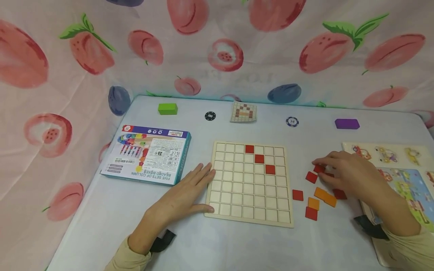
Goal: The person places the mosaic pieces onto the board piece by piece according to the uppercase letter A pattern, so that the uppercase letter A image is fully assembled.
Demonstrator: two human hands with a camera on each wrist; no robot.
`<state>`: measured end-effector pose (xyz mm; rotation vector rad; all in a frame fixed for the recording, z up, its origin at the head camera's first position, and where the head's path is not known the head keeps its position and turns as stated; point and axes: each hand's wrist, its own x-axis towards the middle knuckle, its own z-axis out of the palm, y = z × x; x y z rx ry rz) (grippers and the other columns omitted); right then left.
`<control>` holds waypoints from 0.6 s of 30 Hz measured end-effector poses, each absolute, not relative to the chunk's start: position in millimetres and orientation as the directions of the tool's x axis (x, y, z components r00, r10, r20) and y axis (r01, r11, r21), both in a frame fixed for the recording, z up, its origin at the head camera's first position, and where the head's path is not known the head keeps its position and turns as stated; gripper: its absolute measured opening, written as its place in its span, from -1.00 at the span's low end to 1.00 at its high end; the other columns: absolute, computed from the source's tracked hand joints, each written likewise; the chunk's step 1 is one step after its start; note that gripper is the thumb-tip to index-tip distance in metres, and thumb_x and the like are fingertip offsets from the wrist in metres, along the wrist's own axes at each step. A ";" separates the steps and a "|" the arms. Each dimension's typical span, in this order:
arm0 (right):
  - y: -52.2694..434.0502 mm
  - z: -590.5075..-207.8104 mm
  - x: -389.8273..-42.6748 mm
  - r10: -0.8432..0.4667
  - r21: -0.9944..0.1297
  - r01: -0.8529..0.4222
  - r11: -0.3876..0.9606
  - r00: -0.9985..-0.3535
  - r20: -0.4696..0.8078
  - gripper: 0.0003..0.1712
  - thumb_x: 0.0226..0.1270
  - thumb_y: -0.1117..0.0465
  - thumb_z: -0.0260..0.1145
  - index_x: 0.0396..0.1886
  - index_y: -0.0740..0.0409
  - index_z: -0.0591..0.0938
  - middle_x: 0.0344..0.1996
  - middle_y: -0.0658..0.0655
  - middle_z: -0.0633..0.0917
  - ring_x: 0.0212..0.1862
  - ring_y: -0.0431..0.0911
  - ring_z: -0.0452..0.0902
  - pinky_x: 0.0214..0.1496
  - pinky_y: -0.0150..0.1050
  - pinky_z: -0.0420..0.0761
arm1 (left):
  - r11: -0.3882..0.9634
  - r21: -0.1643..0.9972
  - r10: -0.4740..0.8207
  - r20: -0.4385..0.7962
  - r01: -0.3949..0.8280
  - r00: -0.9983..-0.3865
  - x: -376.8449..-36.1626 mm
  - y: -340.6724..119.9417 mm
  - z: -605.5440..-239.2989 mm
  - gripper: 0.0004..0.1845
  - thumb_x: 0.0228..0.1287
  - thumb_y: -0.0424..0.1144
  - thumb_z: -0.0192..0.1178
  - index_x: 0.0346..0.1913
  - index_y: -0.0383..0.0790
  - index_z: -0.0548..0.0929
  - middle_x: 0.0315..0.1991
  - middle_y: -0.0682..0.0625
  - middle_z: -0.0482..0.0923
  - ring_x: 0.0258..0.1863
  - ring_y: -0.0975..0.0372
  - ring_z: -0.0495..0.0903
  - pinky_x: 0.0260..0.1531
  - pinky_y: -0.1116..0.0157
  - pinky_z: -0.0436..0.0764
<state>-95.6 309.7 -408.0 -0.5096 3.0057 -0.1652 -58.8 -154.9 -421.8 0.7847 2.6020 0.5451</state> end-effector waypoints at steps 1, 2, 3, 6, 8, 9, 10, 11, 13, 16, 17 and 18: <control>306.5 -407.5 -94.9 -0.327 -0.121 -0.318 0.940 -0.943 -0.059 -0.52 0.19 0.06 0.61 0.13 0.02 0.81 -0.03 0.20 0.82 -0.06 0.14 0.73 -0.03 0.23 0.76 | 0.771 0.458 0.585 -0.231 0.443 -0.778 -58.8 -154.8 -421.8 0.12 0.30 0.25 0.39 0.73 -0.18 0.09 0.79 -0.08 -0.15 0.79 -0.04 -0.13 0.76 -0.06 0.07; 301.7 -407.3 -93.9 -0.326 -0.122 -0.319 0.940 -0.944 -0.044 -0.51 0.19 0.06 0.61 0.13 0.02 0.81 -0.04 0.20 0.82 -0.06 0.14 0.72 -0.03 0.23 0.75 | 0.771 0.457 0.585 -0.232 0.443 -0.778 -58.9 -154.6 -421.8 0.12 0.30 0.26 0.39 0.73 -0.18 0.09 0.79 -0.08 -0.15 0.79 -0.04 -0.13 0.76 -0.06 0.07; 295.6 -407.7 -92.6 -0.331 -0.129 -0.326 0.937 -0.943 -0.023 -0.51 0.18 0.06 0.62 0.12 0.03 0.80 -0.05 0.19 0.83 -0.07 0.12 0.72 -0.03 0.22 0.76 | 0.772 0.457 0.583 -0.233 0.442 -0.778 -58.9 -154.5 -421.8 0.12 0.30 0.26 0.39 0.73 -0.18 0.09 0.79 -0.08 -0.15 0.79 -0.04 -0.14 0.76 -0.06 0.07; 271.4 -410.3 -86.1 -0.364 -0.176 -0.364 0.915 -0.931 0.035 -0.54 0.17 0.05 0.63 0.08 -0.01 0.80 -0.09 0.10 0.84 -0.12 0.03 0.70 -0.05 0.11 0.76 | 0.776 0.456 0.578 -0.240 0.435 -0.780 -59.0 -154.7 -421.5 0.12 0.31 0.26 0.39 0.73 -0.17 0.09 0.79 -0.07 -0.16 0.79 -0.04 -0.14 0.76 -0.06 0.07; 254.1 -413.0 -81.9 -0.412 -0.214 -0.416 0.884 -0.909 0.066 -0.59 0.16 0.06 0.65 0.02 -0.06 0.81 -0.11 0.04 0.85 -0.12 -0.03 0.69 -0.06 0.04 0.77 | 0.778 0.457 0.575 -0.244 0.431 -0.781 -59.0 -154.9 -421.4 0.12 0.31 0.26 0.39 0.73 -0.17 0.09 0.80 -0.07 -0.16 0.79 -0.03 -0.14 0.76 -0.07 0.07; 246.0 -414.5 -80.3 -0.438 -0.229 -0.445 0.866 -0.895 0.083 -0.62 0.15 0.06 0.66 -0.01 -0.07 0.82 -0.12 0.00 0.85 -0.12 -0.06 0.70 -0.05 0.01 0.77 | 0.779 0.457 0.574 -0.245 0.429 -0.781 -58.9 -155.0 -421.4 0.12 0.31 0.26 0.39 0.73 -0.16 0.09 0.80 -0.06 -0.16 0.79 -0.03 -0.14 0.76 -0.07 0.07; 238.7 -415.6 -79.1 -0.462 -0.239 -0.470 0.850 -0.882 0.094 -0.64 0.15 0.06 0.66 -0.03 -0.09 0.83 -0.12 -0.02 0.85 -0.11 -0.07 0.70 -0.03 0.00 0.76 | 0.779 0.457 0.574 -0.246 0.428 -0.781 -58.9 -155.1 -421.4 0.12 0.31 0.26 0.39 0.73 -0.16 0.09 0.80 -0.06 -0.16 0.79 -0.03 -0.14 0.76 -0.07 0.07; 232.2 -416.8 -78.4 -0.487 -0.242 -0.500 0.831 -0.866 0.116 -0.66 0.15 0.07 0.66 -0.06 -0.10 0.83 -0.12 -0.03 0.85 -0.09 -0.08 0.70 -0.02 -0.02 0.77 | 0.779 0.459 0.574 -0.246 0.428 -0.781 -58.8 -155.1 -421.4 0.11 0.32 0.26 0.39 0.73 -0.17 0.09 0.80 -0.06 -0.15 0.79 -0.03 -0.14 0.76 -0.07 0.06; 221.7 -419.6 -78.4 -0.533 -0.244 -0.554 0.796 -0.833 0.152 -0.70 0.13 0.09 0.68 -0.11 -0.12 0.84 -0.13 -0.06 0.84 -0.07 -0.10 0.71 -0.01 -0.04 0.76 | 0.779 0.462 0.573 -0.249 0.424 -0.781 -58.8 -155.1 -421.3 0.11 0.32 0.25 0.39 0.73 -0.16 0.09 0.80 -0.06 -0.15 0.79 -0.03 -0.15 0.76 -0.07 0.06; 212.7 -422.9 -80.2 -0.579 -0.233 -0.607 0.760 -0.795 0.183 -0.73 0.12 0.10 0.69 -0.16 -0.12 0.86 -0.15 -0.09 0.84 -0.07 -0.13 0.71 -0.01 -0.09 0.76 | 0.778 0.464 0.574 -0.250 0.423 -0.780 -59.0 -154.8 -421.4 0.10 0.33 0.24 0.39 0.73 -0.16 0.09 0.79 -0.06 -0.14 0.79 -0.03 -0.15 0.77 -0.06 0.05; 211.4 -423.6 -80.9 -0.587 -0.231 -0.616 0.753 -0.788 0.186 -0.73 0.12 0.11 0.69 -0.16 -0.12 0.87 -0.14 -0.09 0.84 -0.07 -0.13 0.72 0.00 -0.09 0.76 | 0.778 0.463 0.574 -0.251 0.424 -0.779 -59.1 -154.8 -421.6 0.10 0.33 0.24 0.38 0.73 -0.16 0.09 0.79 -0.06 -0.14 0.79 -0.03 -0.15 0.77 -0.06 0.04; 210.3 -424.0 -81.4 -0.590 -0.232 -0.618 0.751 -0.786 0.185 -0.74 0.12 0.10 0.70 -0.16 -0.11 0.88 -0.15 -0.09 0.84 -0.06 -0.13 0.72 0.00 -0.10 0.77 | 0.779 0.462 0.573 -0.253 0.423 -0.780 -59.2 -154.8 -421.5 0.10 0.33 0.24 0.39 0.73 -0.16 0.09 0.79 -0.06 -0.15 0.79 -0.03 -0.15 0.77 -0.07 0.04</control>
